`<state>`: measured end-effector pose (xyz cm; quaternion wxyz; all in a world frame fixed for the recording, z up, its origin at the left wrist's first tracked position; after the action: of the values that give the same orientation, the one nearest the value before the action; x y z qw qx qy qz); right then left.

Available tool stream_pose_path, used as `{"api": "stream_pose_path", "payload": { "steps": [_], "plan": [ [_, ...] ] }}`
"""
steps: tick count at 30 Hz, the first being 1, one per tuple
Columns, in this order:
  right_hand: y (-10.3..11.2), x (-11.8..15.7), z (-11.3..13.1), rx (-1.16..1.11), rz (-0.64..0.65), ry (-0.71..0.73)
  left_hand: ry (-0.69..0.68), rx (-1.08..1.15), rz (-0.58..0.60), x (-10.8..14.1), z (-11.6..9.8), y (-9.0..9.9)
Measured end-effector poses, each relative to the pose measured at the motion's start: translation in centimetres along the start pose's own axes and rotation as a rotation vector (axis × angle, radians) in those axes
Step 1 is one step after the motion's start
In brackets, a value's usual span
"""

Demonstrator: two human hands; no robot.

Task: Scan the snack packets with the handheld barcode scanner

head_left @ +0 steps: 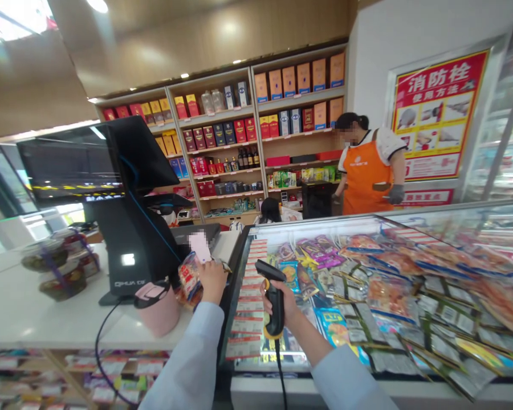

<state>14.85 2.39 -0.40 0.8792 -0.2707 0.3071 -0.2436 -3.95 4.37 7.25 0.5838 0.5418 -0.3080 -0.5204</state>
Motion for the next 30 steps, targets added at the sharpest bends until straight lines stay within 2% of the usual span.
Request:
{"api": "stream_pose_path", "payload": {
  "steps": [4,8,13,16,20,24,27,30],
  "plan": [
    [-0.3,0.1,0.4,-0.031,-0.019,0.026,-0.001,-0.015,-0.014,1.0,-0.1,-0.1],
    [-0.2,0.2,0.4,-0.031,-0.011,0.025,-0.031,0.021,-0.121,2.0,-0.3,1.1],
    [0.6,0.3,0.8,-0.069,-0.048,0.052,-0.084,0.078,-0.215,3.7,-1.9,2.4],
    [0.9,0.5,1.8,-0.091,-0.104,0.105,-0.106,0.097,-0.200,4.4,-2.4,2.6],
    [0.7,1.2,3.4,-0.087,-0.164,0.134,-0.071,0.074,-0.151,4.5,-1.3,1.9],
    [0.0,2.0,5.0,-0.098,-0.202,0.054,-0.023,0.053,-0.126,4.4,-0.4,1.8],
    [-0.5,2.8,7.4,-0.108,-0.232,0.068,-0.022,0.097,-0.141,4.5,-2.3,3.6],
    [-0.9,4.3,11.1,-0.062,-0.255,0.152,-0.103,0.193,-0.164,4.9,-6.6,6.4]
  ]
}}
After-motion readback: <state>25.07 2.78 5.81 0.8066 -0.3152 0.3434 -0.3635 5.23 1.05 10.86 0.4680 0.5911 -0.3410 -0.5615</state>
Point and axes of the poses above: each hand's wrist, its own x-axis away from the middle knuckle, its own y-axis out of the back of the hand, z = x × y, the point moved 6 cm from there along -x, towards the middle knuckle, and after that the axes turned 15 degrees about z, right-handed, at the moved point
